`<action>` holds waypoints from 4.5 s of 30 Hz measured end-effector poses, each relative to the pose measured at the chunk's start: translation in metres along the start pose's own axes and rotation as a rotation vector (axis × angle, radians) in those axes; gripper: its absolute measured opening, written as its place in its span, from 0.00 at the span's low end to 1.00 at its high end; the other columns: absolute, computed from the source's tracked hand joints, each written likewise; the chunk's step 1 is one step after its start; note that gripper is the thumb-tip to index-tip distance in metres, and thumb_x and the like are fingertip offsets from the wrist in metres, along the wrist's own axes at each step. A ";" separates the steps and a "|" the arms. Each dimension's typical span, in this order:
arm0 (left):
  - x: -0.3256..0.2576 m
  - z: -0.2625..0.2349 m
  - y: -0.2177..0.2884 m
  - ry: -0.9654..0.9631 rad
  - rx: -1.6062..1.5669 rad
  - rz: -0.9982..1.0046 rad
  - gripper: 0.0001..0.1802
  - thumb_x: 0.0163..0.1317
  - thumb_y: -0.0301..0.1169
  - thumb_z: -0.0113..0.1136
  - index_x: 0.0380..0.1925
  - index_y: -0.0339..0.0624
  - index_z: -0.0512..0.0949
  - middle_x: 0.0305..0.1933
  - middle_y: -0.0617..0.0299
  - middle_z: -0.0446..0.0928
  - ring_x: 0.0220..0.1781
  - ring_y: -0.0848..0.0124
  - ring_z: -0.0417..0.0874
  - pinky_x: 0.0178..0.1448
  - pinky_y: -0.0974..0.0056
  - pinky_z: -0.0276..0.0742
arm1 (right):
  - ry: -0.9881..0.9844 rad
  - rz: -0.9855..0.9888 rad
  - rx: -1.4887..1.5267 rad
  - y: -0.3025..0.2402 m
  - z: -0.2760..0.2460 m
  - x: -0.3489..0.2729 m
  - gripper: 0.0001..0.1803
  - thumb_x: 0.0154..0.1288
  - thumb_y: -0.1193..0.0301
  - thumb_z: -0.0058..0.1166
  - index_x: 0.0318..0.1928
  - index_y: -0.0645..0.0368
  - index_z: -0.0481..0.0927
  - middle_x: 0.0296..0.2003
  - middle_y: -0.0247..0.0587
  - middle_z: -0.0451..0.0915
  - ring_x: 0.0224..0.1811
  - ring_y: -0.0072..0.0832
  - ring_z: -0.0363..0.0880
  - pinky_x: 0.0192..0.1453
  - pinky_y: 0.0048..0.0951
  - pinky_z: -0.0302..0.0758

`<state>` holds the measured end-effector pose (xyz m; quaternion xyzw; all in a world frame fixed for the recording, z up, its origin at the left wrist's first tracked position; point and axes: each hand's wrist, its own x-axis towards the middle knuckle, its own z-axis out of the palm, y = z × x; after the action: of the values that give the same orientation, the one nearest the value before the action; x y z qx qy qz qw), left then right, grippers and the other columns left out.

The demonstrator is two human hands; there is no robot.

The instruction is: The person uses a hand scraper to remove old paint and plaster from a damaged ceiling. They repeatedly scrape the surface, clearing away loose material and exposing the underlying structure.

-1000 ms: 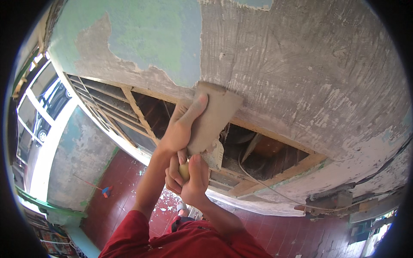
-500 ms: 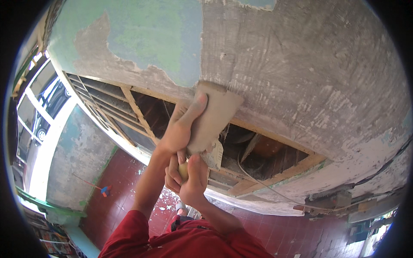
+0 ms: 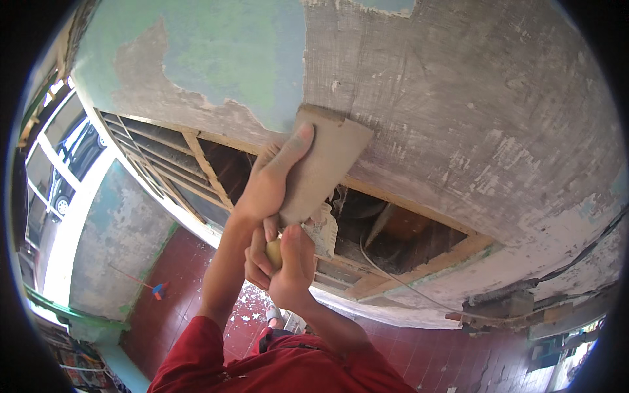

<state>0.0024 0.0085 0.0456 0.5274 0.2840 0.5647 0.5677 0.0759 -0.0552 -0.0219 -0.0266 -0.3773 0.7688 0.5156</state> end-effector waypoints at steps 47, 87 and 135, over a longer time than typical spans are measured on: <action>0.007 -0.002 0.003 -0.014 0.136 0.106 0.28 0.68 0.49 0.44 0.25 0.33 0.76 0.14 0.61 0.72 0.12 0.75 0.74 0.13 0.72 0.68 | -0.008 -0.060 -0.050 0.004 -0.004 0.004 0.21 0.72 0.45 0.24 0.37 0.48 0.60 0.13 0.28 0.55 0.07 0.17 0.47 0.10 0.20 0.49; 0.012 -0.001 0.016 -0.051 0.134 0.130 0.29 0.67 0.51 0.45 0.22 0.34 0.76 0.14 0.62 0.72 0.10 0.75 0.73 0.12 0.73 0.66 | 0.052 -0.102 -0.056 0.001 0.013 0.011 0.21 0.72 0.46 0.24 0.36 0.49 0.60 0.12 0.27 0.54 0.07 0.16 0.46 0.10 0.20 0.47; 0.021 0.000 0.017 -0.008 0.224 0.268 0.28 0.67 0.49 0.45 0.21 0.35 0.77 0.15 0.63 0.73 0.12 0.79 0.70 0.16 0.74 0.63 | 0.045 -0.129 -0.098 -0.005 0.018 0.015 0.22 0.71 0.44 0.25 0.35 0.48 0.60 0.13 0.25 0.54 0.07 0.15 0.45 0.09 0.20 0.45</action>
<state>0.0011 0.0253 0.0668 0.6229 0.2698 0.5980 0.4261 0.0654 -0.0519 -0.0007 -0.0446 -0.4040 0.7138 0.5704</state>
